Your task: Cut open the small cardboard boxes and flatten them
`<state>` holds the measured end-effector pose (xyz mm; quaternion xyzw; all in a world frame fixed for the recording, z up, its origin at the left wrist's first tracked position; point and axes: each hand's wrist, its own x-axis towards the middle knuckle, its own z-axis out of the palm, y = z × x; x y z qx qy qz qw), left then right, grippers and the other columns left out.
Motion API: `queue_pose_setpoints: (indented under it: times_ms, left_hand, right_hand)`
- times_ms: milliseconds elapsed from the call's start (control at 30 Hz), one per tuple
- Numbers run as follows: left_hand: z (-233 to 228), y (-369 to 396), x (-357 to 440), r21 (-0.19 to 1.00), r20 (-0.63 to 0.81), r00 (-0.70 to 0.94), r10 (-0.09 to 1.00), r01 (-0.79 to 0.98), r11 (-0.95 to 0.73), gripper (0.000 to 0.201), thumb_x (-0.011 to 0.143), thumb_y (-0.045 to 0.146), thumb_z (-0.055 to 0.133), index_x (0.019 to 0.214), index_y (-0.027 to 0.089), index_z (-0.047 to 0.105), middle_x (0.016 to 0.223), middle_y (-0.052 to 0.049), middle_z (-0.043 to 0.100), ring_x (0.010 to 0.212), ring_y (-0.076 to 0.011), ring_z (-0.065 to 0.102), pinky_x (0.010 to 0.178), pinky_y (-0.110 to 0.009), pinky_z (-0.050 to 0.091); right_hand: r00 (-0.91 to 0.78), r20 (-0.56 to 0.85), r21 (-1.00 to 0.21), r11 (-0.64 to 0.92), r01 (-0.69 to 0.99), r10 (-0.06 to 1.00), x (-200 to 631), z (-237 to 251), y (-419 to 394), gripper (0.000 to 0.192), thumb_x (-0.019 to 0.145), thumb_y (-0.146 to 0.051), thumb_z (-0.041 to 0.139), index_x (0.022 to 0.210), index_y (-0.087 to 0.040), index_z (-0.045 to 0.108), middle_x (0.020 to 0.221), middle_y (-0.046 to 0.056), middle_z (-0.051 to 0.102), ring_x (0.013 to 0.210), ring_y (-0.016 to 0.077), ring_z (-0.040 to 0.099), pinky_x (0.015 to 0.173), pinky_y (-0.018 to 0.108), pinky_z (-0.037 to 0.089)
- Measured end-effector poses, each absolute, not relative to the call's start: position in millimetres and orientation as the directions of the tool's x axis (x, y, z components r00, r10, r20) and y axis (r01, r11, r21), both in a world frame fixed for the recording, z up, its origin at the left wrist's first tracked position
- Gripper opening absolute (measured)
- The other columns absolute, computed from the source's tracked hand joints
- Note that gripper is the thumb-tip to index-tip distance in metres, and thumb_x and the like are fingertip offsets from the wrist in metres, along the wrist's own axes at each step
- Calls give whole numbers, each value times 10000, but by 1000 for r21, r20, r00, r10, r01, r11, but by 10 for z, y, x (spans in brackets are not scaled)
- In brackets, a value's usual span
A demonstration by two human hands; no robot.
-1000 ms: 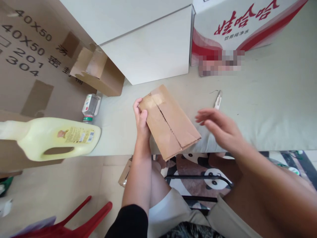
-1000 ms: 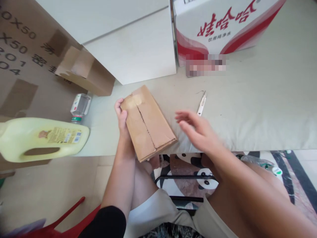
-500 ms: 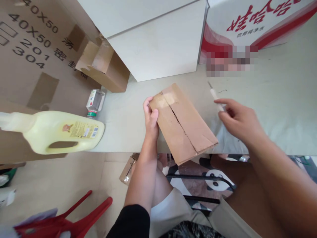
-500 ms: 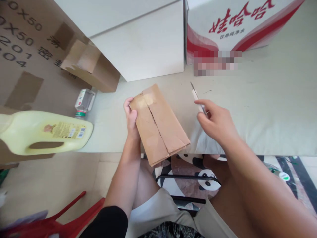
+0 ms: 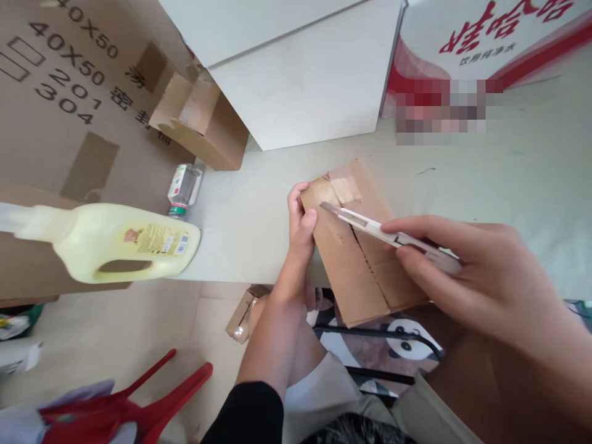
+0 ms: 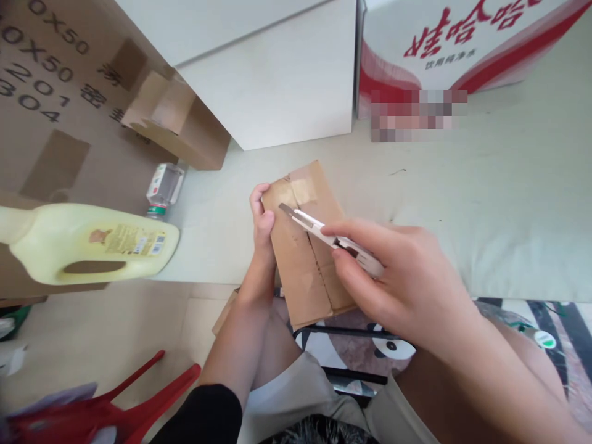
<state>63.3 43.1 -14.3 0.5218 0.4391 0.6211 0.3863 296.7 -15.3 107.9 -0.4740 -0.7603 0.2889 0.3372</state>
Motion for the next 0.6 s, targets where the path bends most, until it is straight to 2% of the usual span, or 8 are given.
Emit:
queue_pose_setpoints:
  times_ms: [167, 267, 367, 433, 600]
  left_hand:
    - [-146, 420, 657, 947, 292, -174, 940, -82, -309, 637, 794, 732, 672, 1267, 341, 503, 1245, -49, 565, 1088, -250, 606, 953, -399, 508]
    - [-145, 416, 674, 945, 292, -176, 940, -101, -313, 625, 799, 722, 674, 1265, 339, 514, 1232, -43, 567, 1070, -237, 606, 926, -374, 513]
    - [-144, 410, 684, 943, 288, -176, 941, -121, -311, 632, 792, 726, 683, 1265, 340, 516, 1222, -38, 568, 1065, -229, 609, 921, -364, 517]
    - [-132, 397, 689, 948, 269, -164, 949, -127, -290, 656, 781, 738, 690, 1273, 346, 505, 1226, -39, 568, 1085, -239, 608, 950, -385, 515]
    - [-54, 328, 713, 958, 245, -154, 957, -116, -263, 641, 807, 740, 668, 1281, 347, 492, 1261, -53, 555, 1170, -276, 586, 1031, -450, 483]
  right_hand:
    - [-341, 266, -768, 411, 491, 902, 2954, 1120, -172, 208, 864, -268, 663, 1059, -238, 729, 799, -1, 767, 584, 135, 669, 491, 227, 487]
    - [-262, 337, -776, 424, 467, 904, 2939, 1101, -214, 143, 878, -256, 670, 1007, -247, 731, 750, -16, 745, 547, 118, 632, 493, 230, 477]
    - [-123, 394, -758, 398, 518, 911, 2915, 1052, -250, 117, 894, -232, 650, 975, -256, 731, 702, -21, 711, 501, 108, 575, 498, 249, 473]
    - [-88, 433, -729, 406, 551, 897, 2900, 1013, -253, 158, 904, -233, 639, 1022, -271, 737, 760, -6, 737, 537, 124, 612, 544, 271, 512]
    - [-161, 472, -645, 464, 607, 867, 2863, 932, -186, 236, 927, -254, 621, 1125, -310, 736, 944, 32, 792, 716, 203, 737, 639, 327, 588]
